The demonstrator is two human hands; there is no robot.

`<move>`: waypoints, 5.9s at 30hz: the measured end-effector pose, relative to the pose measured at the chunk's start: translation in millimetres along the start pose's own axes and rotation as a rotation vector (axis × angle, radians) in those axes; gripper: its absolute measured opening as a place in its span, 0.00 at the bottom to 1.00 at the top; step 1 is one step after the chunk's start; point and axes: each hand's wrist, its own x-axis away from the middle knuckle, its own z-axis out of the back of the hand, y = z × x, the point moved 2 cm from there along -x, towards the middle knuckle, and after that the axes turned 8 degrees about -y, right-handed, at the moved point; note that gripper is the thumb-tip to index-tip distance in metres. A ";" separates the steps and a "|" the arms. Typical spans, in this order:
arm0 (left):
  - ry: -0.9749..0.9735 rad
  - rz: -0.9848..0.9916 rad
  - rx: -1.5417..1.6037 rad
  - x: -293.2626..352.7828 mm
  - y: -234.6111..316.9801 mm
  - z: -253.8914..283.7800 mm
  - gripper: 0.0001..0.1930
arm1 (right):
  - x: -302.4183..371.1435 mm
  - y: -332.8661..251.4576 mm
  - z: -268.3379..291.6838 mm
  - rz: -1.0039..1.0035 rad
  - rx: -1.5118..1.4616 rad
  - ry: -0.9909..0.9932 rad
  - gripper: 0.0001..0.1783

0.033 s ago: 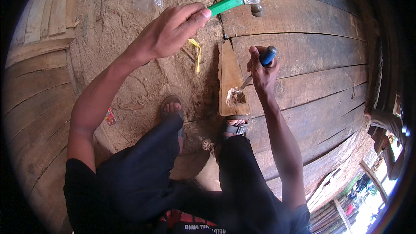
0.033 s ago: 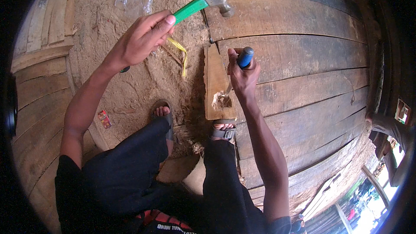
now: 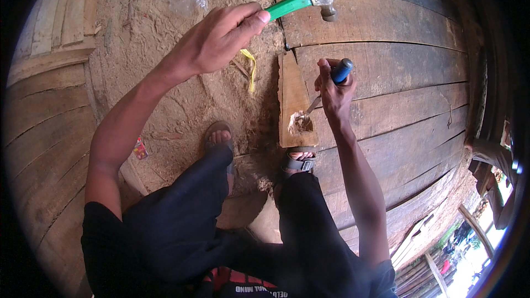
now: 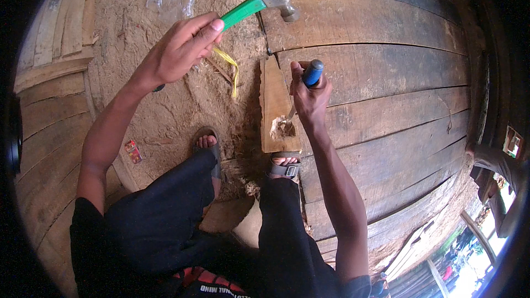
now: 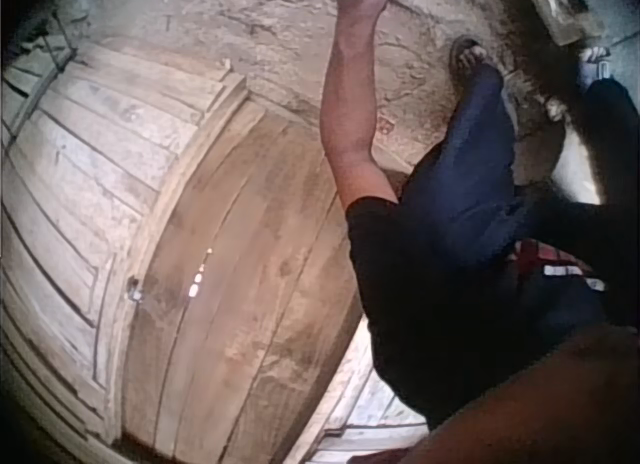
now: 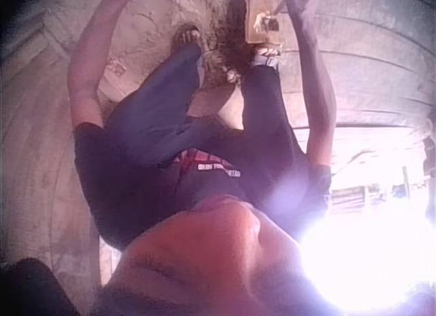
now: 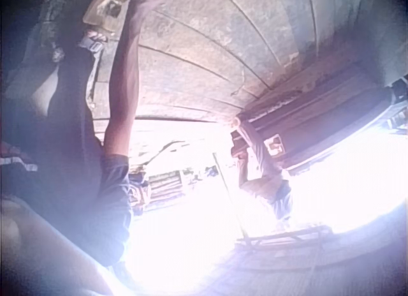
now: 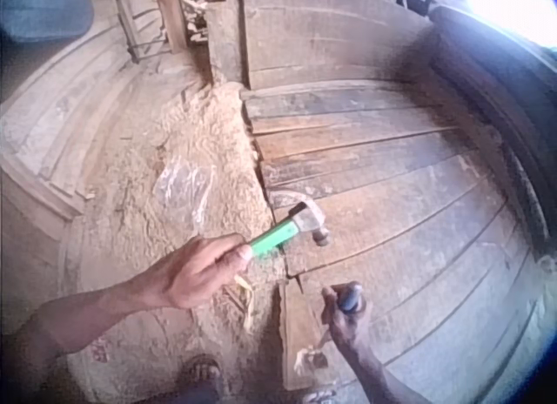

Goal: The person sits on a wooden floor and uses a chisel and hammer to carve a small wooden block. They repeatedly strike the chisel to remove wood shavings and shape the piece.

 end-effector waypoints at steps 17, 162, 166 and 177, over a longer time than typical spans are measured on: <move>-0.003 -0.156 -0.216 -4.6 40.0 -6.1 0.19 | 0.5 5.6 -5.4 -0.025 0.084 0.036 0.13; -0.402 0.176 -0.332 -64.8 11.5 -30.3 0.27 | -27.1 47.7 13.6 -0.184 0.208 -0.167 0.14; -0.273 0.097 -0.259 -60.5 8.9 -25.5 0.26 | -9.6 60.4 16.1 -0.150 -0.066 -0.106 0.13; -0.078 -0.036 -0.036 -60.2 35.7 -9.6 0.25 | -4.4 15.9 10.1 -0.056 -0.119 -0.101 0.13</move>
